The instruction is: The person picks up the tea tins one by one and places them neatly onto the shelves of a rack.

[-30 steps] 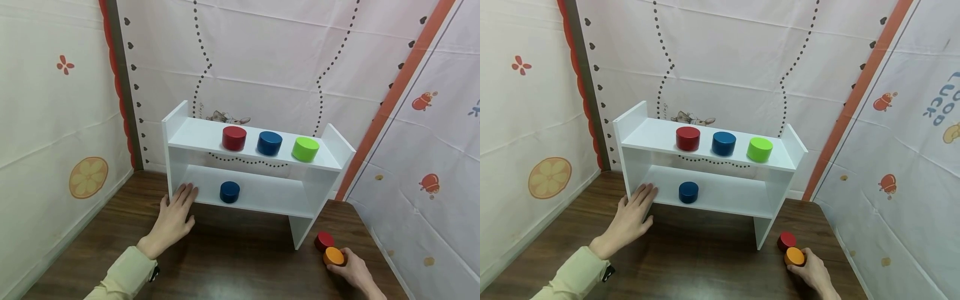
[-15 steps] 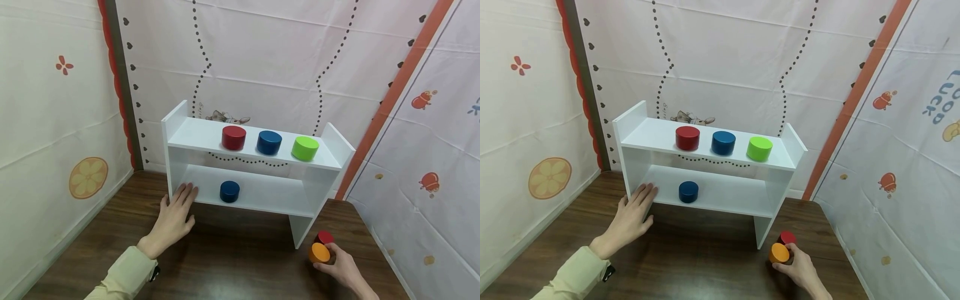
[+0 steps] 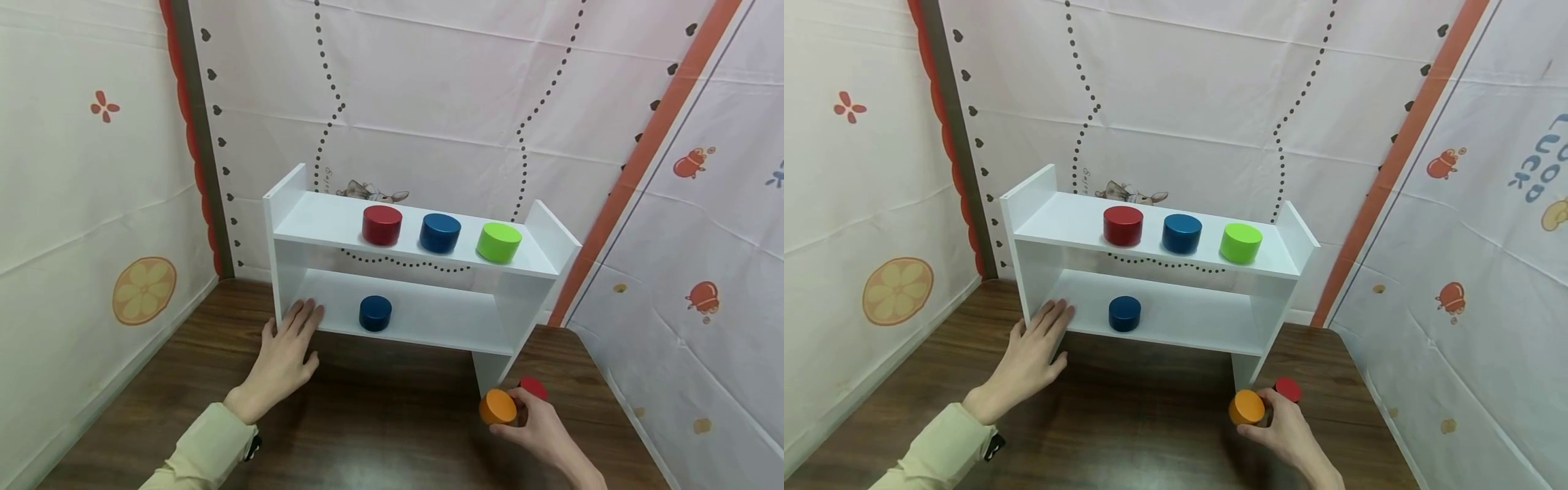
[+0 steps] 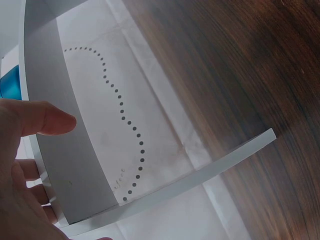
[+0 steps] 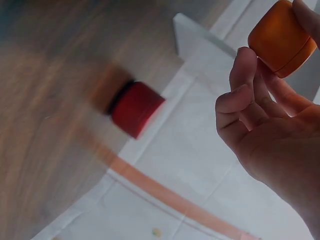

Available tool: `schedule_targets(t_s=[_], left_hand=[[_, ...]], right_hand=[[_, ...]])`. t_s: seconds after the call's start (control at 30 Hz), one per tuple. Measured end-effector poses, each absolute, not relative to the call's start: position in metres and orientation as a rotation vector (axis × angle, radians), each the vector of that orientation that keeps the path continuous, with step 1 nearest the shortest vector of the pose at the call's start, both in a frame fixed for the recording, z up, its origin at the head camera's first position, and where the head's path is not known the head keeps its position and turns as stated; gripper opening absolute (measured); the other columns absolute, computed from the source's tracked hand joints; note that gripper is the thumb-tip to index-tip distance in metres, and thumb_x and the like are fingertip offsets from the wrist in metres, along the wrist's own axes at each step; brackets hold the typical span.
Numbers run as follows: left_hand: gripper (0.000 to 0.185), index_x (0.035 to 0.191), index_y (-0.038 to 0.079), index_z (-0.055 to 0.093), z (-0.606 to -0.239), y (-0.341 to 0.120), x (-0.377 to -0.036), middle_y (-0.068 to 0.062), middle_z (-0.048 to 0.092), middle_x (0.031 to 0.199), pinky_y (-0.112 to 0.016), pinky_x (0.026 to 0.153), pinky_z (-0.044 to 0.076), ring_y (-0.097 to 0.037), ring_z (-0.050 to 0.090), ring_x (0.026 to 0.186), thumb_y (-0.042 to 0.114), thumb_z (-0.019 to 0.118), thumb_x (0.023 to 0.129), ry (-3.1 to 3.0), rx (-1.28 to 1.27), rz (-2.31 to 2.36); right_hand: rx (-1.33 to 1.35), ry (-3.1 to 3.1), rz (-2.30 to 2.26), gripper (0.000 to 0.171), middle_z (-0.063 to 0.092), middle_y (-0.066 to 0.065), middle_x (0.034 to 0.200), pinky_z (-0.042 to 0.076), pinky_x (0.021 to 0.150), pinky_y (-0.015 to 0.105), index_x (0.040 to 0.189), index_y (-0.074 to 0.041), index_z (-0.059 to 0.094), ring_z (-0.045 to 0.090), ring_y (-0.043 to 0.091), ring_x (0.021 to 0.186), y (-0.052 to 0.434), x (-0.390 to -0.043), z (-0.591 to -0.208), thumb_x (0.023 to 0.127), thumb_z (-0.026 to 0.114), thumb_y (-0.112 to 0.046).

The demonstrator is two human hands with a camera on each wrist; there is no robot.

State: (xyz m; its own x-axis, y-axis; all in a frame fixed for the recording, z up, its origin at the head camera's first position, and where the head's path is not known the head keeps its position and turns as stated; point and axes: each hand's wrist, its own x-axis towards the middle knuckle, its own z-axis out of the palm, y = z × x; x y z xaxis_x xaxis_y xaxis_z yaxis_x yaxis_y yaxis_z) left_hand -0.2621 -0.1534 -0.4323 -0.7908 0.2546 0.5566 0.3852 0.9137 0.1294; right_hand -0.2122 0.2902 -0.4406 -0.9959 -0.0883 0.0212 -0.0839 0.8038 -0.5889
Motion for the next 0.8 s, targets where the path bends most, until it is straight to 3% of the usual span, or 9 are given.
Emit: schedule_targets(t_s=[0.23, 0.8], left_hand=[[0.077, 0.146, 0.008, 0.039, -0.433, -0.153, -0.262, -0.016, 0.037, 0.153, -0.073, 0.098, 0.031, -0.035, 0.031, 0.142, 0.019, 0.073, 0.078, -2.522, -0.46, -0.316], [0.078, 0.145, 0.007, 0.041, -0.433, -0.153, -0.263, -0.017, 0.039, 0.151, -0.073, 0.097, 0.032, -0.035, 0.033, 0.14, 0.019, 0.075, 0.076, -2.504, -0.459, -0.304]], right_hand=[[-0.253, 2.97, -0.989, 0.056, 0.065, 0.0, 0.094, 0.047, 0.063, 0.019, 0.113, -0.007, 0.063, 0.055, 0.011, 0.075, 0.274, -0.215, -0.428, 0.069, 0.084, -0.036], [-0.476, 3.003, -0.954, 0.057, 0.061, -0.005, 0.085, 0.045, 0.055, 0.021, 0.116, -0.01, 0.062, 0.051, 0.006, 0.062, 0.237, -0.227, -0.387, 0.073, 0.081, -0.041]])
